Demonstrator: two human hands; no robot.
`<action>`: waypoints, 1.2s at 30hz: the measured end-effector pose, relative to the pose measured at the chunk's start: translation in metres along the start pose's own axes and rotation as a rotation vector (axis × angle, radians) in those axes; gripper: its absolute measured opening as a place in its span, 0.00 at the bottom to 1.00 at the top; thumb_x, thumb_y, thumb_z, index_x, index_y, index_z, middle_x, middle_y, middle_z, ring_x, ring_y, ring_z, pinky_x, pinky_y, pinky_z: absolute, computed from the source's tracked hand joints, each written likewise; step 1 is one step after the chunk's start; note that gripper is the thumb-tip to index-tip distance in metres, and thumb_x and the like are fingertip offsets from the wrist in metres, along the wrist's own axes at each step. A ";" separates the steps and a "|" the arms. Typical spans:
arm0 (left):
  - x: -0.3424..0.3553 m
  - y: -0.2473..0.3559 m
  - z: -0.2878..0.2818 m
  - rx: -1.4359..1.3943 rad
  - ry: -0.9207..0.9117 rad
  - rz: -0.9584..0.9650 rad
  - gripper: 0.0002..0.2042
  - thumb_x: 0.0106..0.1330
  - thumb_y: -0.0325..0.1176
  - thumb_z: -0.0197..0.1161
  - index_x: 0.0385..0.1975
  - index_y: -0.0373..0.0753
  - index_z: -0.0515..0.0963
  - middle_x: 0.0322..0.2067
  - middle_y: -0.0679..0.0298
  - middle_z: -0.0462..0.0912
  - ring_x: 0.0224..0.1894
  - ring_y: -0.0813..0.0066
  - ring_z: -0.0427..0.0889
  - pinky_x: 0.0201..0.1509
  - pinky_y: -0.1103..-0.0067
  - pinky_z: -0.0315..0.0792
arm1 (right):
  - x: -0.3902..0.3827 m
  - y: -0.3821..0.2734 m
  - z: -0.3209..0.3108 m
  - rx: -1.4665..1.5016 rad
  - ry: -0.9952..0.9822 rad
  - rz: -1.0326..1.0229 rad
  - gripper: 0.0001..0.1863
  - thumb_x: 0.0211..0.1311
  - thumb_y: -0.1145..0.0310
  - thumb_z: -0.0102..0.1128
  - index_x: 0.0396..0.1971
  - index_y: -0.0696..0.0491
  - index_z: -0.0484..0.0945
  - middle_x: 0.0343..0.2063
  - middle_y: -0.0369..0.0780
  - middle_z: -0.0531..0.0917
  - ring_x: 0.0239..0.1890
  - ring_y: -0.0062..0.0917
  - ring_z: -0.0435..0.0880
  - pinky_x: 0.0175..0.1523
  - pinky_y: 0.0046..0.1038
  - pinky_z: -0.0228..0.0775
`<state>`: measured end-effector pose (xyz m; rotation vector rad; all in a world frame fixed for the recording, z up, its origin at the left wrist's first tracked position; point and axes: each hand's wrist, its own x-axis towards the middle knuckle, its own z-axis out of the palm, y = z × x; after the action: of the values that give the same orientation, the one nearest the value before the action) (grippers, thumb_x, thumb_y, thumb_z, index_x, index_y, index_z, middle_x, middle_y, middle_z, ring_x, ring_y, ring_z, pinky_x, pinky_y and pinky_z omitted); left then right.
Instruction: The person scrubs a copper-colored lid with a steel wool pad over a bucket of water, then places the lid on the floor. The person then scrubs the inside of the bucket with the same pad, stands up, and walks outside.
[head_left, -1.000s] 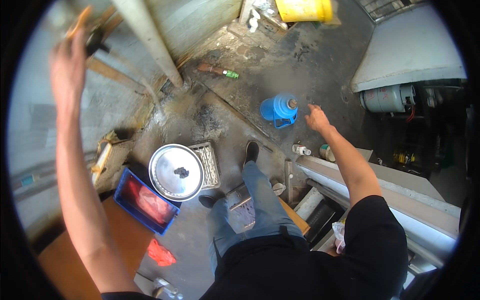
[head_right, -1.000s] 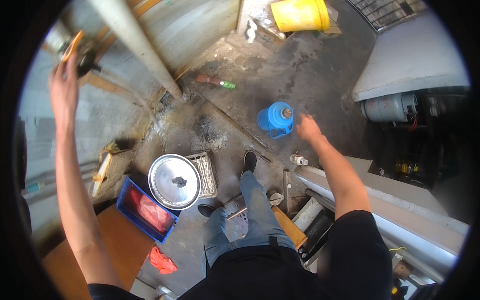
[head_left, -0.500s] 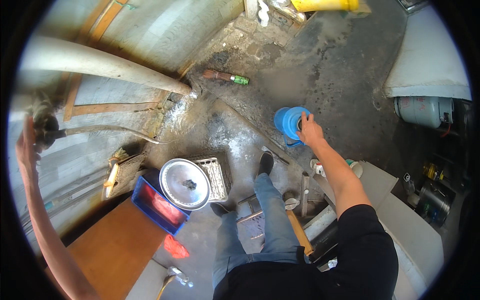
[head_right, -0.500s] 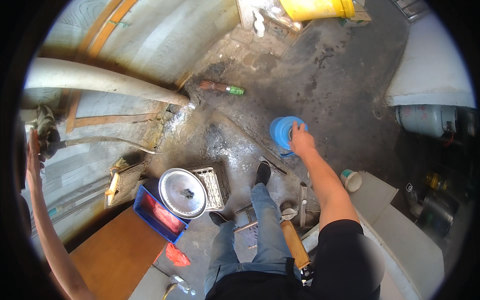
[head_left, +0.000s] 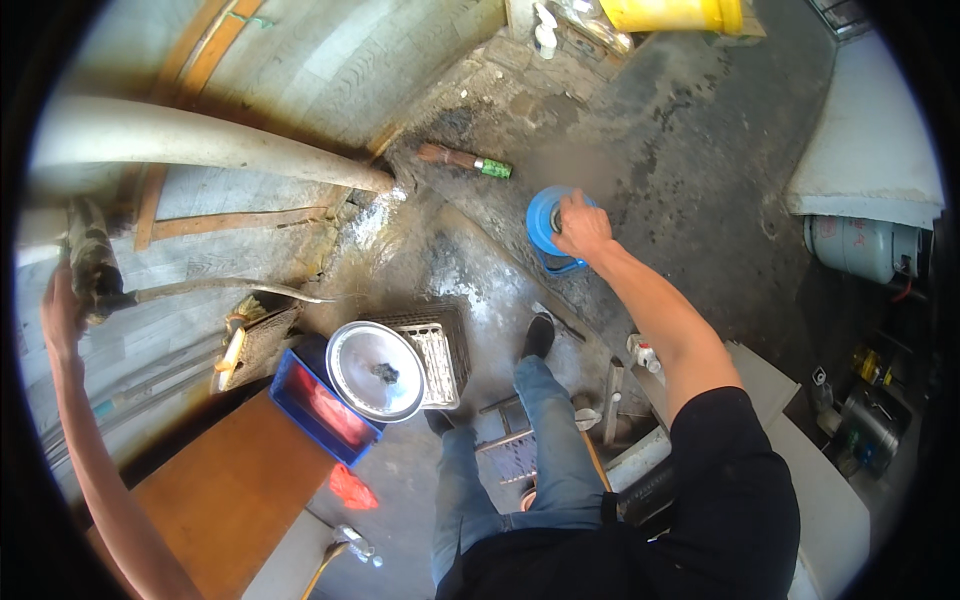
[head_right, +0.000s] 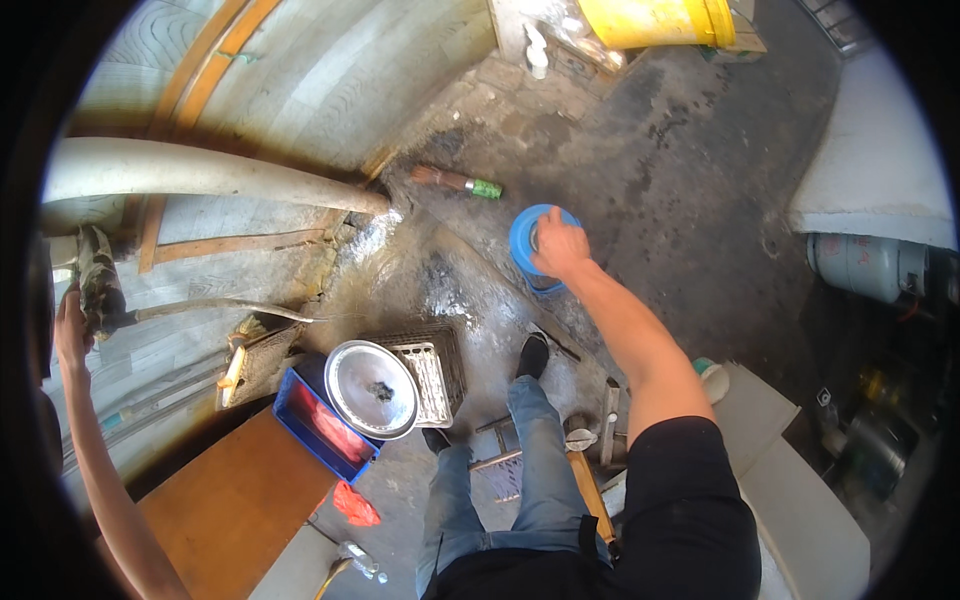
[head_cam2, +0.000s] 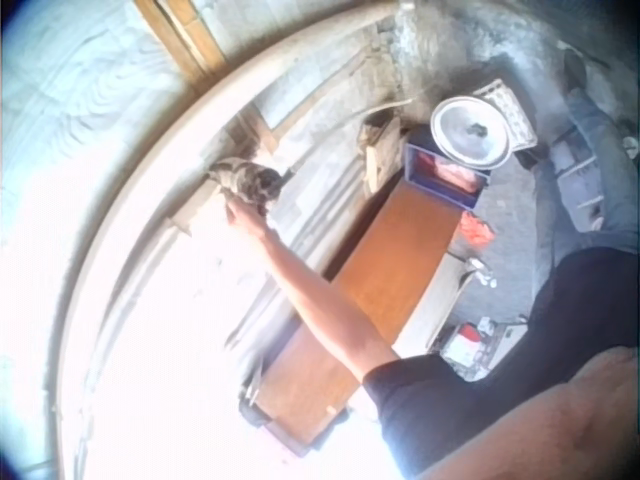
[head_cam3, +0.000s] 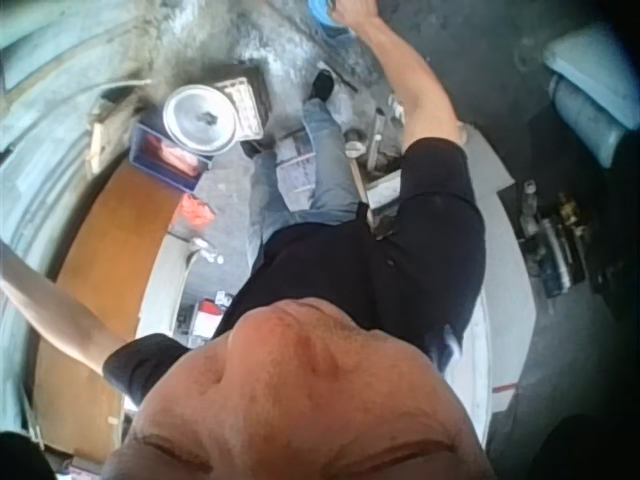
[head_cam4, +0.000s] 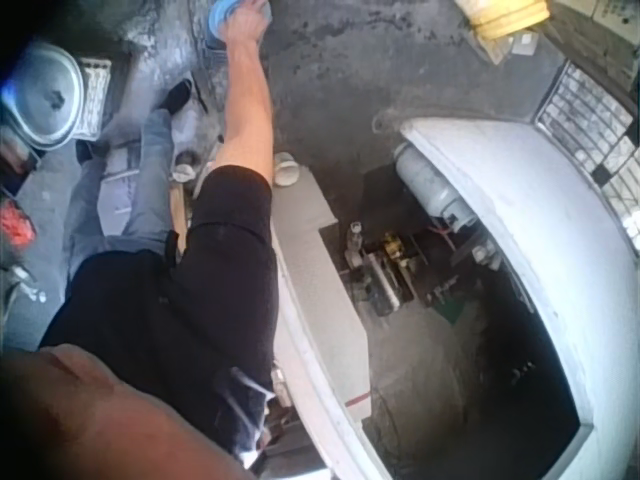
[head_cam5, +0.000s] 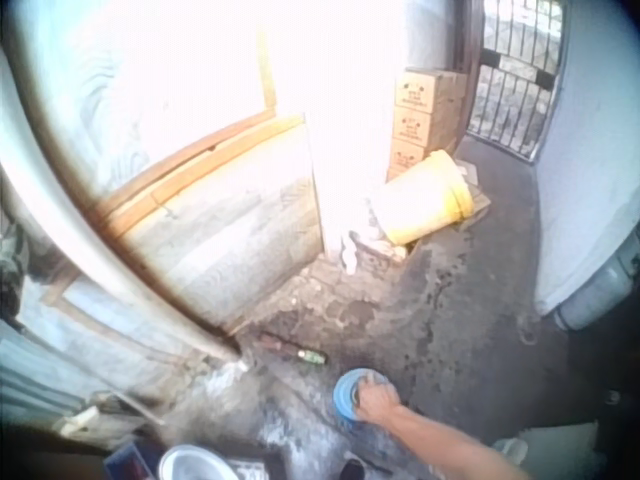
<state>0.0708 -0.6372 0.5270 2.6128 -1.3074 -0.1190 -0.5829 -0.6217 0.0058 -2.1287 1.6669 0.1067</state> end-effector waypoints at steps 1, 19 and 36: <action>-0.004 0.002 0.000 0.017 -0.023 0.034 0.31 0.71 0.57 0.49 0.65 0.42 0.71 0.24 0.65 0.77 0.16 0.81 0.64 0.18 0.81 0.54 | 0.008 -0.004 0.000 -0.006 0.021 0.002 0.25 0.45 0.64 0.68 0.44 0.60 0.74 0.45 0.50 0.75 0.34 0.45 0.86 0.38 0.42 0.81; -0.067 -0.034 0.012 -0.025 -0.072 0.555 0.30 0.72 0.25 0.46 0.75 0.44 0.55 0.73 0.52 0.56 0.73 0.55 0.58 0.75 0.63 0.55 | -0.088 0.014 -0.106 0.690 0.102 0.169 0.39 0.59 0.63 0.65 0.69 0.57 0.61 0.68 0.54 0.61 0.67 0.50 0.67 0.68 0.42 0.65; -0.155 -0.039 0.180 0.329 0.306 -0.085 0.30 0.71 0.45 0.57 0.69 0.37 0.64 0.66 0.37 0.62 0.67 0.40 0.63 0.68 0.57 0.62 | -0.301 0.034 -0.665 1.436 0.891 -0.816 0.21 0.70 0.45 0.54 0.52 0.45 0.76 0.56 0.42 0.71 0.64 0.38 0.65 0.60 0.54 0.67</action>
<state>-0.0222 -0.5194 0.3387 2.8048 -1.1912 0.5042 -0.8311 -0.6061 0.6931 -1.3917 0.4905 -1.8307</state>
